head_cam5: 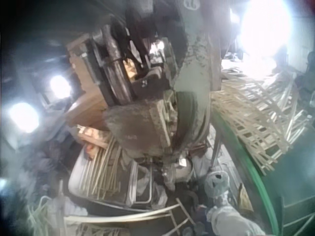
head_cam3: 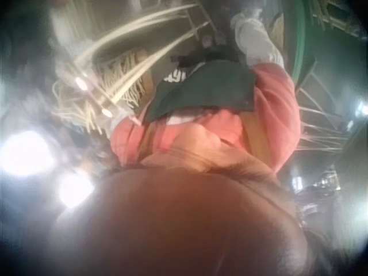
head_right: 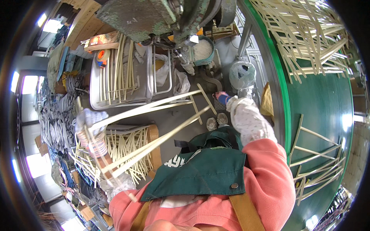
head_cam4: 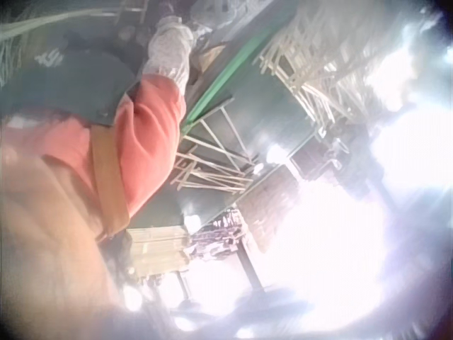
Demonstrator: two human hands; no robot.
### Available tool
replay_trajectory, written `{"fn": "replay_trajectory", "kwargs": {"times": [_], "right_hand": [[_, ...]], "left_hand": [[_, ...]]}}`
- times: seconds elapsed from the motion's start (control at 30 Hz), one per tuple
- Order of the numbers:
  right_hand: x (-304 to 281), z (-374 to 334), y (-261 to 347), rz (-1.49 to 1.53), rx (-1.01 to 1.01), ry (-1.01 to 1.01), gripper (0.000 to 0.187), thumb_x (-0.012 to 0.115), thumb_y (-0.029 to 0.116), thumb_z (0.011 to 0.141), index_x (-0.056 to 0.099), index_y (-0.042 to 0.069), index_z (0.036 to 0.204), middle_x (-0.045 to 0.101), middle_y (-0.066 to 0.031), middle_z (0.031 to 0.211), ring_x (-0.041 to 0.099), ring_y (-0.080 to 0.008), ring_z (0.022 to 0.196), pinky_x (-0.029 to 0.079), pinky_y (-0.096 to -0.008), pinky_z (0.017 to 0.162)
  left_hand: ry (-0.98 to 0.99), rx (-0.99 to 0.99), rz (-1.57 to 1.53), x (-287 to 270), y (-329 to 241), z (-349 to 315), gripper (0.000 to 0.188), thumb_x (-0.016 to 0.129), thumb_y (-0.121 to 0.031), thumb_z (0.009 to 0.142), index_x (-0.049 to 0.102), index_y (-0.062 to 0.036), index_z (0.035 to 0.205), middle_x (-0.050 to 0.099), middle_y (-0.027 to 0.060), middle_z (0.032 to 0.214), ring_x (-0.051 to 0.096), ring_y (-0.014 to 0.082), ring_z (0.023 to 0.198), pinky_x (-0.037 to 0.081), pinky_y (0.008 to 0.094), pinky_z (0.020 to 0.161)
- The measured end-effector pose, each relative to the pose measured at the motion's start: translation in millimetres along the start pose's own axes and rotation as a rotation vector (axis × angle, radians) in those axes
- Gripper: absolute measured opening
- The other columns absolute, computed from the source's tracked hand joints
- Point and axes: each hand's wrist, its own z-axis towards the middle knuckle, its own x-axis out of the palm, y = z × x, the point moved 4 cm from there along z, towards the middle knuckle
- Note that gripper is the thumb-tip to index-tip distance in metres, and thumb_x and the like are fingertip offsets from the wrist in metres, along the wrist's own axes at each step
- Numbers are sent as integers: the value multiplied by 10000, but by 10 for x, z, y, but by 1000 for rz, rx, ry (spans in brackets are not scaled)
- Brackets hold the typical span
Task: The person repeatedly picks up thin wooden sticks, inserts them into a press machine to form rectangular frames, and places the finished frames onto a green conveyor belt. The process is continuous and repetitive throughout the clip.
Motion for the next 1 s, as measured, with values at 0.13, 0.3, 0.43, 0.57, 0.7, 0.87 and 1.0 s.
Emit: {"fn": "replay_trajectory", "kwargs": {"times": [0.13,0.3,0.43,0.57,0.7,0.87,1.0], "right_hand": [[542,-134,-38,-287,182,137,216,551,281,833,647,99,896,659,-85,821,636,-215,750,501,-398,601],[-945,-662,-522,-428,446,-43,143,613,224,782,675,135,874,674,-69,900,646,-195,841,522,-362,661],[-3719,-1587,-1035,-173,226,-901,258,551,320,832,681,102,882,674,-79,838,637,-226,794,513,-351,668],[-5878,-2856,-765,-462,356,-1172,289,449,191,904,633,51,1077,667,-103,985,627,-199,919,493,-318,778],[-6350,-3512,444,207,-390,-1260,287,418,2,908,619,32,1110,668,-99,1034,621,-147,957,485,-262,844],[-4976,-3151,2047,-665,-486,-1327,245,487,-12,836,647,26,1017,685,-105,931,648,-159,855,503,-278,771],[-3821,-2357,2680,-368,-525,-1107,360,435,-79,771,612,37,1063,651,-59,877,603,-129,789,490,-250,745]], "left_hand": [[-22,66,-83,-134,-351,-251,409,427,-268,956,400,-163,561,419,-53,414,352,68,383,309,249,559],[-7,188,-59,-787,-191,-536,310,418,-235,944,428,-133,652,382,-66,468,403,93,475,329,277,532],[-502,-267,-48,-1107,542,-736,285,601,-328,862,536,-109,691,531,23,581,506,125,508,450,242,527],[-545,-398,337,-1204,1338,-470,215,685,-246,828,623,-48,773,499,-30,602,447,50,526,308,218,465],[-360,-457,548,-1285,1955,-216,251,696,-297,821,616,-88,708,450,-69,573,353,44,500,269,256,459],[-349,-538,572,-1328,2217,-63,225,681,-307,829,600,-110,755,438,-86,590,372,32,512,269,223,467],[-300,-495,407,-1028,2169,152,199,659,-261,852,661,-62,871,458,-82,593,376,24,506,268,206,462]]}}
